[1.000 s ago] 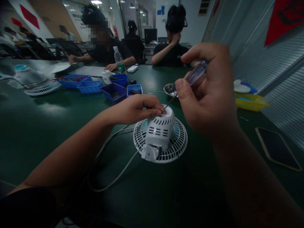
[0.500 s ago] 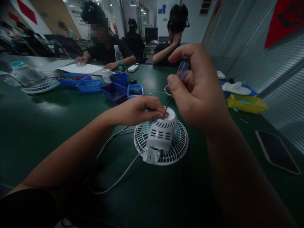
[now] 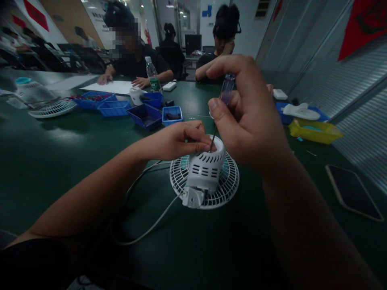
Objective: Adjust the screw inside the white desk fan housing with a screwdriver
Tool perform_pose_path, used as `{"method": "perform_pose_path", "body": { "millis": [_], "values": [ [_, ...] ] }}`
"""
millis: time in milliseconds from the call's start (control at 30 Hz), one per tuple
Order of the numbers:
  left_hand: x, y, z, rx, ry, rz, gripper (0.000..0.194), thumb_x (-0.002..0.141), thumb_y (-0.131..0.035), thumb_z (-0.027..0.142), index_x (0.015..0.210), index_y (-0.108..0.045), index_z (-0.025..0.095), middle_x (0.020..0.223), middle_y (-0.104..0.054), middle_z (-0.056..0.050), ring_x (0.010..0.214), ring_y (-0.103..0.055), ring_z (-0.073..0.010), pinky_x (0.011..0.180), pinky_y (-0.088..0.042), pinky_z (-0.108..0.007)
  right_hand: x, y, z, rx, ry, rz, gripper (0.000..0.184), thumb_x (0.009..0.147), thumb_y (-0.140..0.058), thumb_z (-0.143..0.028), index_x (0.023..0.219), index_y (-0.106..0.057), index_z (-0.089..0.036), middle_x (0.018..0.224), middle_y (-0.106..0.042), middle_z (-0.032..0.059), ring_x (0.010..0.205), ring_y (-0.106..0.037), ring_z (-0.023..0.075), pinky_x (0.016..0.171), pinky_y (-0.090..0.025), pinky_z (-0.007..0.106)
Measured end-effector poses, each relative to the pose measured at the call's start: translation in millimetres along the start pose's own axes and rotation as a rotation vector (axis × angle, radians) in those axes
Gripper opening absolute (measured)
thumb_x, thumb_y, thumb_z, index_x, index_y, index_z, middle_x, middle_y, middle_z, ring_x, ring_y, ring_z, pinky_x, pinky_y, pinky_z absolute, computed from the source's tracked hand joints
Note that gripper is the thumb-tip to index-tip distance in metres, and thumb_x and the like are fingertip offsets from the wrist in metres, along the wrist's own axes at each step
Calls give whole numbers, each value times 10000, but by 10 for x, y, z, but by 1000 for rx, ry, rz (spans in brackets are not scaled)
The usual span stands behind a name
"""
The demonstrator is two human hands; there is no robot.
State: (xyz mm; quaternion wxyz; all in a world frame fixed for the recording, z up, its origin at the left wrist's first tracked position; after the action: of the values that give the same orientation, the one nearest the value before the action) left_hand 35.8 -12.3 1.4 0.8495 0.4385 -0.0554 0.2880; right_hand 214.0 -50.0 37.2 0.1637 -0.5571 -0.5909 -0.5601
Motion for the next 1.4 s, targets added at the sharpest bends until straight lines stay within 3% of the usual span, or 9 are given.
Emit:
{"method": "perform_pose_path", "body": {
  "millis": [167,333,400,467,600,800,1067,1267,1400],
  "values": [
    [19,9,14,-3,13,10,147,990,-664,194,1030,-803,166,982,-716,-48,866,-648,-130,930,-529,-296,0,22,37,-3,26,-19,282,988,-641,-318,1260,-577,-279,1367,-653,21,1013,-721,132,884,-642,350],
    [31,12,16,16,30,8,142,989,-660,209,998,-793,163,978,-708,-41,895,-652,-130,923,-527,-280,-5,31,1,-32,29,-32,282,975,-602,-208,1246,-570,-276,1391,-642,9,1265,-667,182,1125,-577,433],
    [36,13,9,17,32,6,143,990,-658,220,1004,-786,159,995,-702,-47,908,-658,-129,903,-527,-267,-10,29,-12,-36,26,-30,278,980,-581,-194,1242,-568,-286,1412,-637,-9,1228,-668,162,1050,-597,380],
    [37,14,4,11,18,5,142,992,-654,224,1010,-776,152,1011,-701,-55,914,-662,-130,882,-528,-260,-15,24,-12,-37,13,-32,242,999,-595,-257,1236,-568,-295,1373,-643,-15,1080,-681,128,830,-591,289],
    [21,22,10,-8,-13,-4,146,1004,-635,221,1016,-754,136,1041,-706,-79,940,-668,-142,881,-534,-269,-22,23,-3,-46,1,-16,271,1007,-622,-487,1191,-589,-291,1115,-615,-21,704,-535,44,569,-416,230],
    [-19,56,17,34,1,-78,208,982,-657,235,1140,-768,157,1125,-671,-94,1062,-659,-174,973,-539,-286,-14,36,-38,-5,-48,-54,385,1003,-545,-639,1151,-613,-290,960,-577,-33,620,-471,37,536,-418,242],
    [-21,22,6,-31,-82,-163,293,992,-654,182,1258,-775,201,1475,-632,-120,1319,-648,-207,1127,-519,-323,-8,72,-103,-239,95,57,218,951,-689,-436,1093,-706,-271,873,-652,-46,664,-557,48,535,-396,205],
    [-80,-55,-5,14,-108,-95,305,1008,-658,207,1292,-768,205,1513,-642,-141,1310,-679,-214,1105,-548,-320,-20,31,-125,-271,36,96,178,957,-665,-351,1116,-733,-310,829,-646,-50,694,-580,74,558,-403,228],
    [-150,-91,-34,38,-154,-39,322,1003,-667,206,1311,-756,187,1501,-653,-161,1351,-664,-230,1125,-555,-330,-18,21,-126,-261,63,70,221,943,-657,-270,1157,-709,-295,1008,-692,-46,670,-520,54,557,-388,239]
  ]
}}
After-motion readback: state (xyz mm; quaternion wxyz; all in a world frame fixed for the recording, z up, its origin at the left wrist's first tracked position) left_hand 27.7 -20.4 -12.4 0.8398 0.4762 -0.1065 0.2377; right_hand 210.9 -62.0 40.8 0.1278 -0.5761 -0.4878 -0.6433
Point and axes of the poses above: each hand's wrist, its own x-axis towards the middle knuckle, its own y-axis out of the back of the hand, z = x × y, the point moved 2 cm from there along x, towards the middle knuckle
